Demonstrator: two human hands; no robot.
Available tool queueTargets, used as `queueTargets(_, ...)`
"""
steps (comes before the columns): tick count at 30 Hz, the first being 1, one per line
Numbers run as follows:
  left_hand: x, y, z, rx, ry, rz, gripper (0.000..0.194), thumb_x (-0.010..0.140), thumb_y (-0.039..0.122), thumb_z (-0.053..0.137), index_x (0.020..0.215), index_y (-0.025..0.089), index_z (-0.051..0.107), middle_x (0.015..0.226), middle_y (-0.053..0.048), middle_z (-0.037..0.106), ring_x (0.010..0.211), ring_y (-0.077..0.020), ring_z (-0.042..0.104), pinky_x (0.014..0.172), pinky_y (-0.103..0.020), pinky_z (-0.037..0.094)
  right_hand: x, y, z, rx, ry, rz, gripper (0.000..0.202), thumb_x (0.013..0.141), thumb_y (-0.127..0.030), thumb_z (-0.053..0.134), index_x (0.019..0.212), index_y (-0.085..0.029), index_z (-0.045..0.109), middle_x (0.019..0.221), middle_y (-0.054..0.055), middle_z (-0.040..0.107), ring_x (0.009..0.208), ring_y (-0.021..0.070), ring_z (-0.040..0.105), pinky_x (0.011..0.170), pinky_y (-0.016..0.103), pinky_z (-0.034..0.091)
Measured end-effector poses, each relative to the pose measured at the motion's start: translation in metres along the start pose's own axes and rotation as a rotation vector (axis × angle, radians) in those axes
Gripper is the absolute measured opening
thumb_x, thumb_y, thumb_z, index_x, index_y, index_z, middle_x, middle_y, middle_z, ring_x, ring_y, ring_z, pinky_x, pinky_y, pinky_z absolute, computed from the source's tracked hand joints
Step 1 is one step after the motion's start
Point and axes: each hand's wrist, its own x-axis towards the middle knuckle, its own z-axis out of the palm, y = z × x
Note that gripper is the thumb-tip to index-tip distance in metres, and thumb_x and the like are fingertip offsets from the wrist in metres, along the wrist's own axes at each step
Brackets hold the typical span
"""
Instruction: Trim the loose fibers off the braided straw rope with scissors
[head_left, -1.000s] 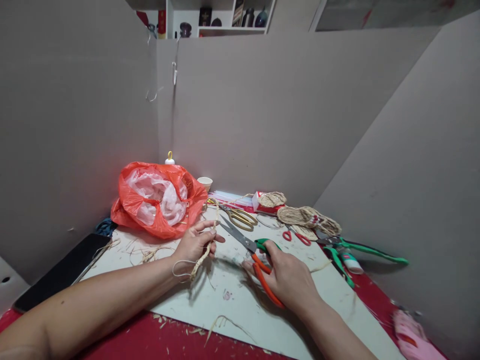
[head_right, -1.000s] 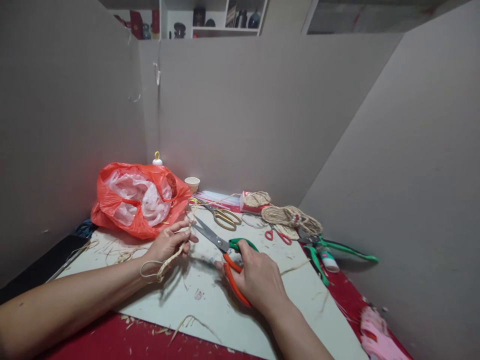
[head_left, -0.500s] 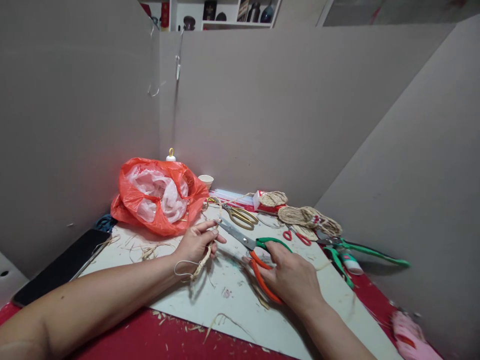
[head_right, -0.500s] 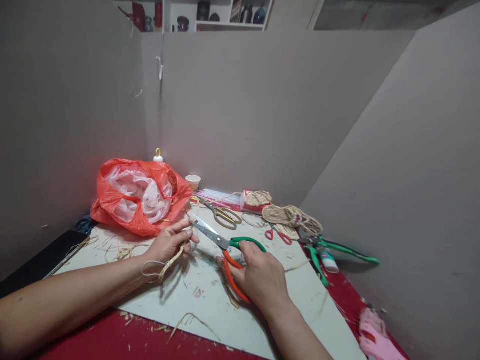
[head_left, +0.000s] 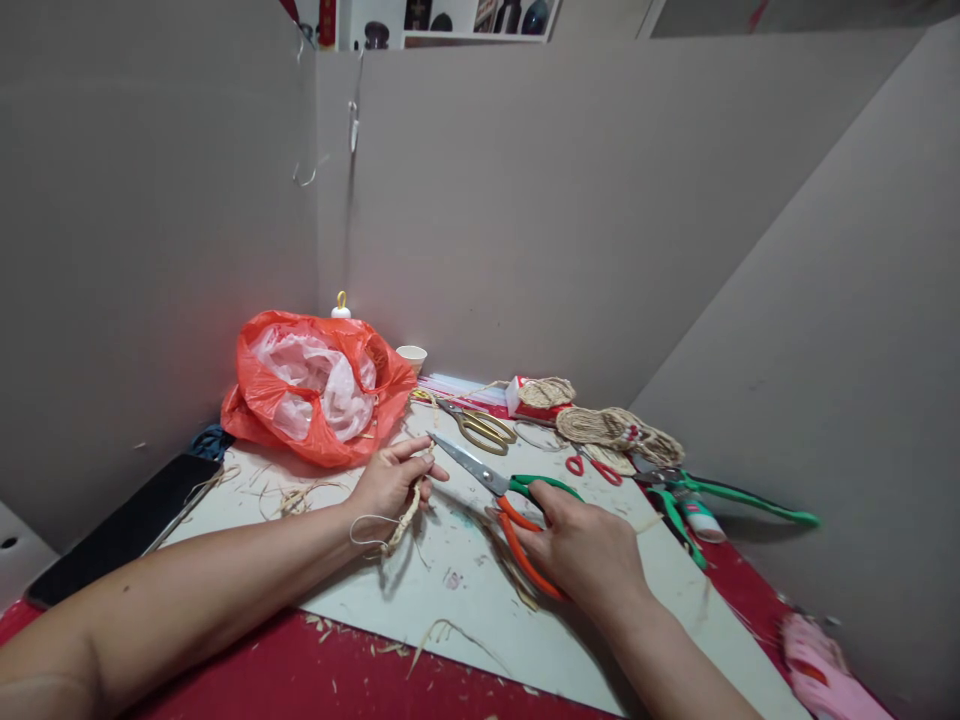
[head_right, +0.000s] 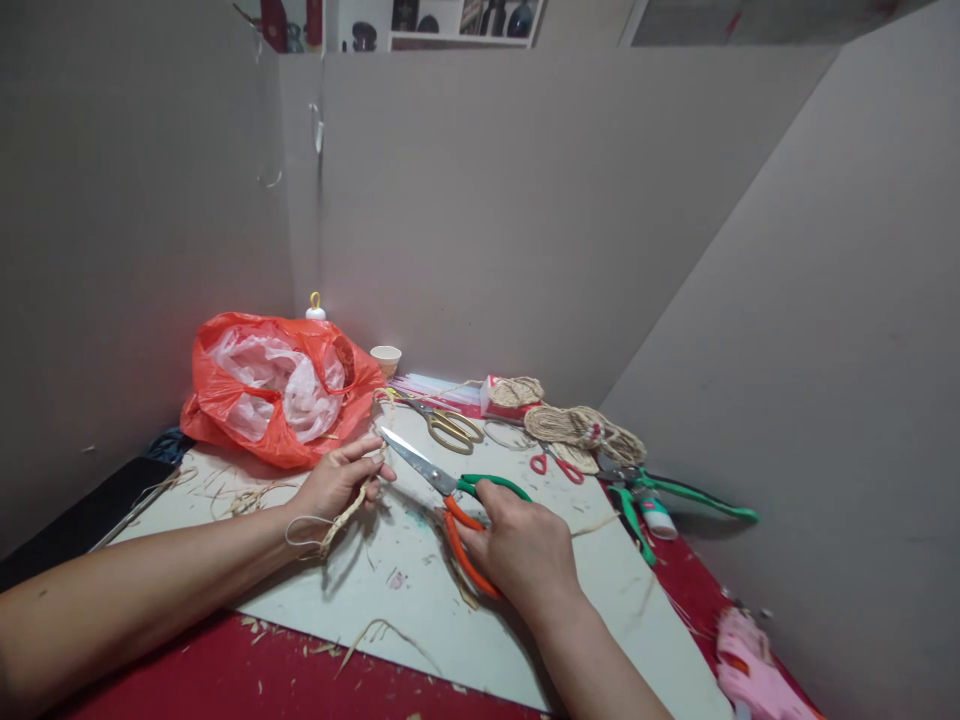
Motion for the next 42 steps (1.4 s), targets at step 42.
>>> queueTargets(42,-0.038,-0.003,0.014,0.663,-0.679,-0.047,0.034,0.086,0.04,0.052,0.104,0.015,0.067,0.082,-0.006,0.07,0.06,-0.0085,0.048,0.056,-0.02,0.033,0.009,-0.019,-0.025,1.657,0.115,0.657,0.039,0.059,-0.031,0.079,0.079,-0.021,0.047,0.06,-0.007,0.058,0.052,0.0096,0.057,0.055,0.023,0.047)
